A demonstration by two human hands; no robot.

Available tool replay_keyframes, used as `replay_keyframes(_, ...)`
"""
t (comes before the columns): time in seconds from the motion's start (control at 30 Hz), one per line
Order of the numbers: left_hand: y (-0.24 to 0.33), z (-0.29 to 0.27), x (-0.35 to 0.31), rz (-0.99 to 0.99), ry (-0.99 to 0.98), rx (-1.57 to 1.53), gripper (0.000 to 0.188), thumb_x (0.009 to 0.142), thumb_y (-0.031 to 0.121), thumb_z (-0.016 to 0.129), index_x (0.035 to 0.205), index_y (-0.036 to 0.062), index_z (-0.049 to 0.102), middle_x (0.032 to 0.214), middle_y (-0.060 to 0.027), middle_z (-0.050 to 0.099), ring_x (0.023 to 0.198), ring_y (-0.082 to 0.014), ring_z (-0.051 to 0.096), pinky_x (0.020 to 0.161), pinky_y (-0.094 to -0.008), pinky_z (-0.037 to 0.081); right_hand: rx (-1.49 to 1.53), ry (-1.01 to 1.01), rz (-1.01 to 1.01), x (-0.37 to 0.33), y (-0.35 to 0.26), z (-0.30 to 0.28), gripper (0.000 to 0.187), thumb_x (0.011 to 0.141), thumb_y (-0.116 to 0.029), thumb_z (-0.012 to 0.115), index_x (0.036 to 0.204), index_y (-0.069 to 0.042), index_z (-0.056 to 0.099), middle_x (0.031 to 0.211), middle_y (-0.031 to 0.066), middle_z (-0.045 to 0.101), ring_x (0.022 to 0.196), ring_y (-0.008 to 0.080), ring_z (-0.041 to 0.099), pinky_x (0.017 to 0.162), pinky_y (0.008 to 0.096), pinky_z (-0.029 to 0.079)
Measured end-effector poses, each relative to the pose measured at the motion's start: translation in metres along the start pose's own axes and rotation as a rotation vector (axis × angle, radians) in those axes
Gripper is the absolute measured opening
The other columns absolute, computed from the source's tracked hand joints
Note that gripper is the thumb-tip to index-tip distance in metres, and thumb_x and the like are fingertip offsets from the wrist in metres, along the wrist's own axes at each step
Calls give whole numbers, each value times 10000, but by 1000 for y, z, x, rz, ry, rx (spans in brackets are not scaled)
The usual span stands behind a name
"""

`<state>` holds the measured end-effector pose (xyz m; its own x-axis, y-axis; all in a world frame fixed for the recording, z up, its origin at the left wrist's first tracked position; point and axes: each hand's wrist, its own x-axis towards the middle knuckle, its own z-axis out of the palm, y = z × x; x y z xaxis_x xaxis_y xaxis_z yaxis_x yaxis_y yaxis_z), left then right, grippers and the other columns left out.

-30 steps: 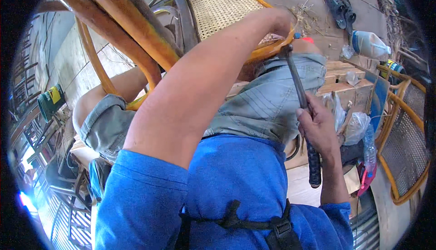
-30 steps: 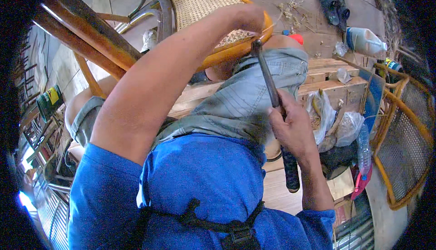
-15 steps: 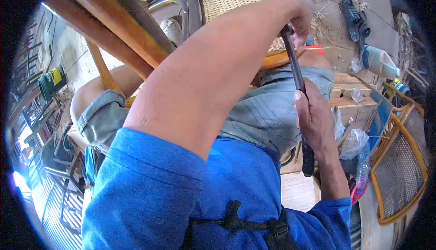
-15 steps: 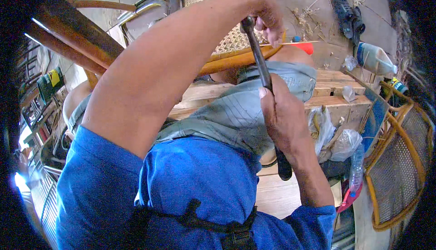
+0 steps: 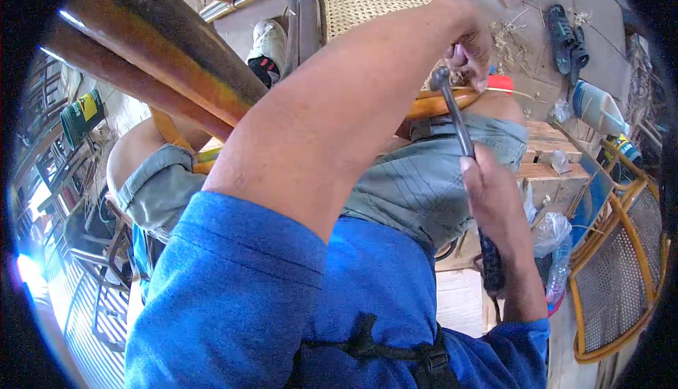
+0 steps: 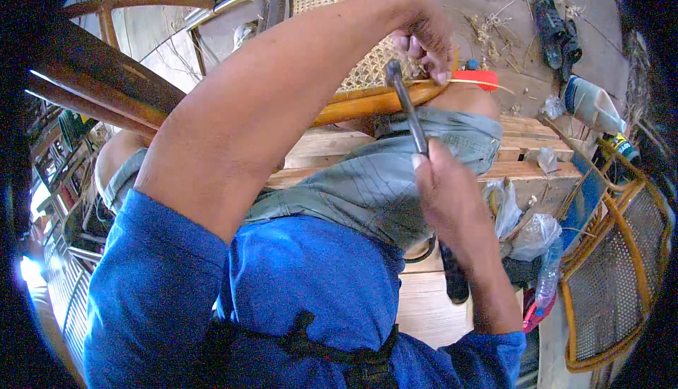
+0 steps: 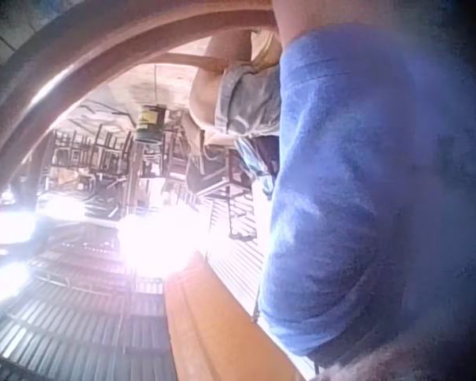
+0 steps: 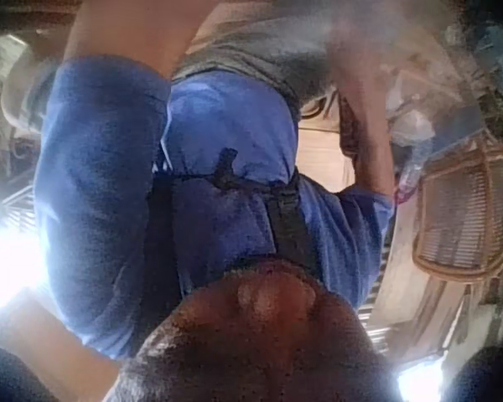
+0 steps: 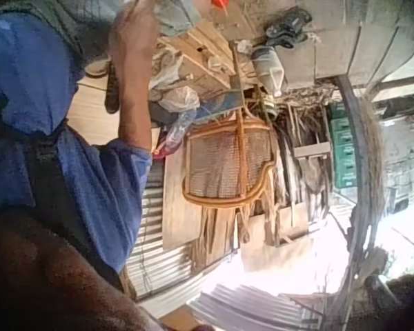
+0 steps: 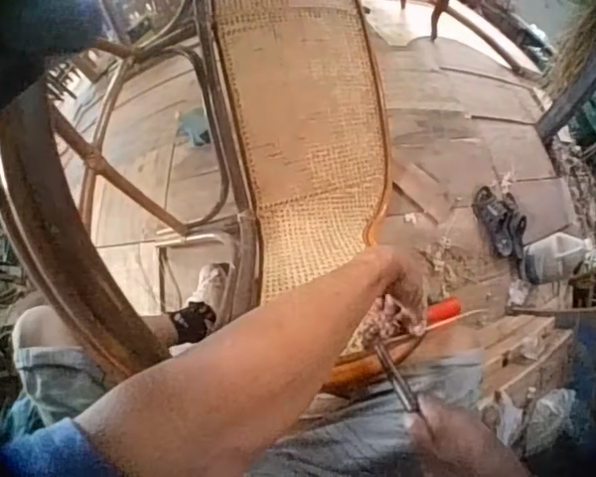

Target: The person weaves a natural fiber cord into the frame of a rattan chair seat. They use a hammer to tap the cord into place and a red bottle to apply liquid to the cord during the process.

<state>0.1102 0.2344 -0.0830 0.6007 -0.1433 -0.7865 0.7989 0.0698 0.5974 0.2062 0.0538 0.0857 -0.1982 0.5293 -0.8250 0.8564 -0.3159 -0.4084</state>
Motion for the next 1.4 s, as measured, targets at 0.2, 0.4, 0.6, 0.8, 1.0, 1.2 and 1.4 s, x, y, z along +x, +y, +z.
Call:
replay_keyframes(0.2,3,2,-17,82,55,23,402,608,390,792,942,206,663,832,-4,578,758,-129,506,593,-298,393,174,221,-107,-12,-5,1,256,926,-222,397,1036,-3,471,832,270,533,826,457,536,704,477,418)
replay_keyframes(0.4,2,6,-10,7,100,-34,246,609,360,798,685,181,647,595,4,560,524,-138,488,500,-348,370,99,125,-49,-4,20,12,292,933,-249,384,1093,-22,471,816,251,539,814,437,548,694,463,425)
replay_keyframes(0.6,-28,-9,44,133,49,-73,185,691,270,751,814,193,637,669,47,541,558,-108,458,525,-297,367,199,236,-146,-14,6,15,272,926,-254,408,1038,-16,477,826,261,545,807,441,548,673,458,428)
replay_keyframes(0.8,18,14,-41,8,145,-8,216,734,271,722,921,205,635,692,56,553,552,-101,465,511,-270,356,139,193,-84,-8,10,3,263,919,-243,412,1030,-12,471,832,272,554,805,462,541,684,495,418)
replay_keyframes(1.0,1,4,-10,84,-40,-118,240,723,317,724,917,215,628,636,68,504,491,-91,393,448,-231,308,33,185,-48,-4,18,12,262,919,-252,412,1012,-14,472,811,260,551,789,467,536,678,489,418)
replay_keyframes(1.2,-2,8,-12,117,62,-210,190,722,291,715,868,207,625,632,37,489,487,-102,382,408,-252,302,148,201,-84,-8,16,18,261,914,-266,432,935,-9,473,763,257,543,774,456,538,659,481,417)
replay_keyframes(1.4,20,57,-72,465,1261,-746,254,824,247,548,745,8,577,608,-78,558,544,-213,531,533,-375,435,419,151,107,-3,33,10,245,912,-258,452,933,-17,491,690,121,530,682,224,596,572,355,437)
